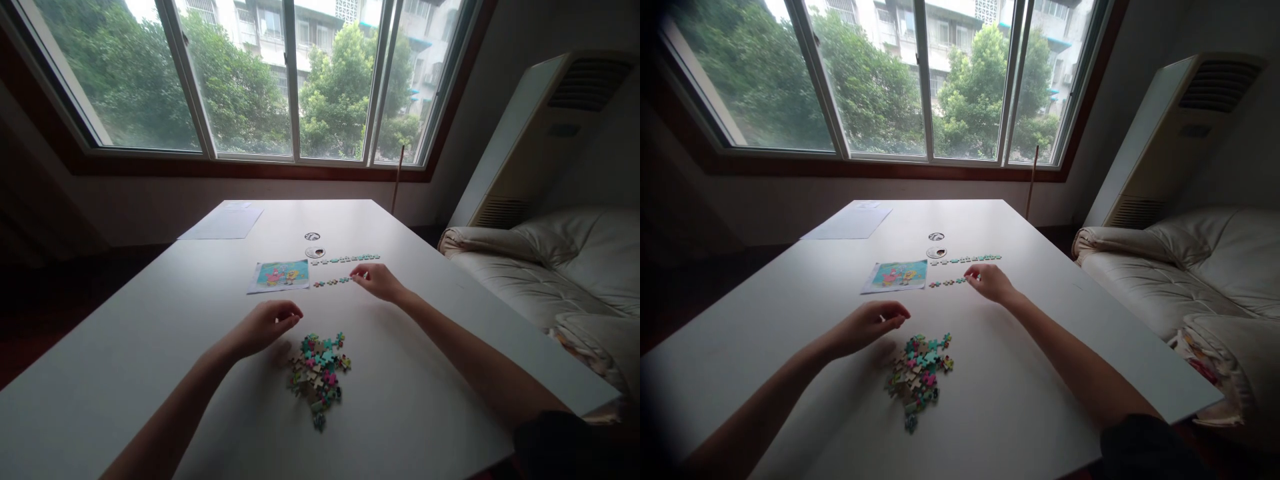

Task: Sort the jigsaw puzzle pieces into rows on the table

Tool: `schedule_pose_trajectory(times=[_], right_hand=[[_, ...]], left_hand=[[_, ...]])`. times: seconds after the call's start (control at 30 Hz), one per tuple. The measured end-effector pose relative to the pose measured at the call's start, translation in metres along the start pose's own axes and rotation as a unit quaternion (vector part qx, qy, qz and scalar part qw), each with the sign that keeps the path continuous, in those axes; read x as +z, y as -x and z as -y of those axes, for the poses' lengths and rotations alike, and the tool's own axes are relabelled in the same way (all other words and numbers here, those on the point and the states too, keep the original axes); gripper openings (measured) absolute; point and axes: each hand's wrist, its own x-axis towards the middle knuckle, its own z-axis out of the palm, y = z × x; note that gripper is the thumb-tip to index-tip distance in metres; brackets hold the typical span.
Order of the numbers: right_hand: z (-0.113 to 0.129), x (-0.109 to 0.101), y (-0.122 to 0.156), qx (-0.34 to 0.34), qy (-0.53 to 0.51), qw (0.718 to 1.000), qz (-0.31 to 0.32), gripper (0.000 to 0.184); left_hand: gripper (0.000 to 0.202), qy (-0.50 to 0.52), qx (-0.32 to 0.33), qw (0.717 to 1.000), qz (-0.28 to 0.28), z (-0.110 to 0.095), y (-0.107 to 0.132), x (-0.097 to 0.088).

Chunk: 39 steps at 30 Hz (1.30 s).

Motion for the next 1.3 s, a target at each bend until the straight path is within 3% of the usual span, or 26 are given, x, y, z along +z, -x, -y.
schedule_pose_trajectory(times=[0.1,0.2,0.6,0.8,1.0,1.3], right_hand=[[0.025,0.005,0.024,-0.037,-0.028,0.998,0.039,0.015],[0.037,0.011,0.043,-0.053,-0.039,0.996,0.058,0.014],[0.043,0.022,0.056,-0.071,-0.047,0.996,0.040,0.013],[0.046,0.024,0.059,-0.084,-0.048,0.995,0.039,0.012],[0.046,0.025,0.059,-0.091,-0.044,0.994,0.037,0.012],[0.046,0.023,0.060,-0.099,-0.041,0.994,0.037,0.012]], left_hand=[[0.023,-0.151,-0.013,0.988,0.025,-0.004,0.010,-0.010],[0.021,-0.208,-0.034,0.977,0.036,-0.008,0.015,-0.010],[0.017,-0.210,-0.021,0.976,0.054,-0.014,0.012,-0.004],[0.016,-0.205,-0.046,0.976,0.056,-0.016,0.014,-0.005],[0.015,-0.214,-0.016,0.975,0.064,-0.016,0.014,-0.003],[0.022,-0.205,0.049,0.978,0.005,-0.014,0.007,-0.001]])
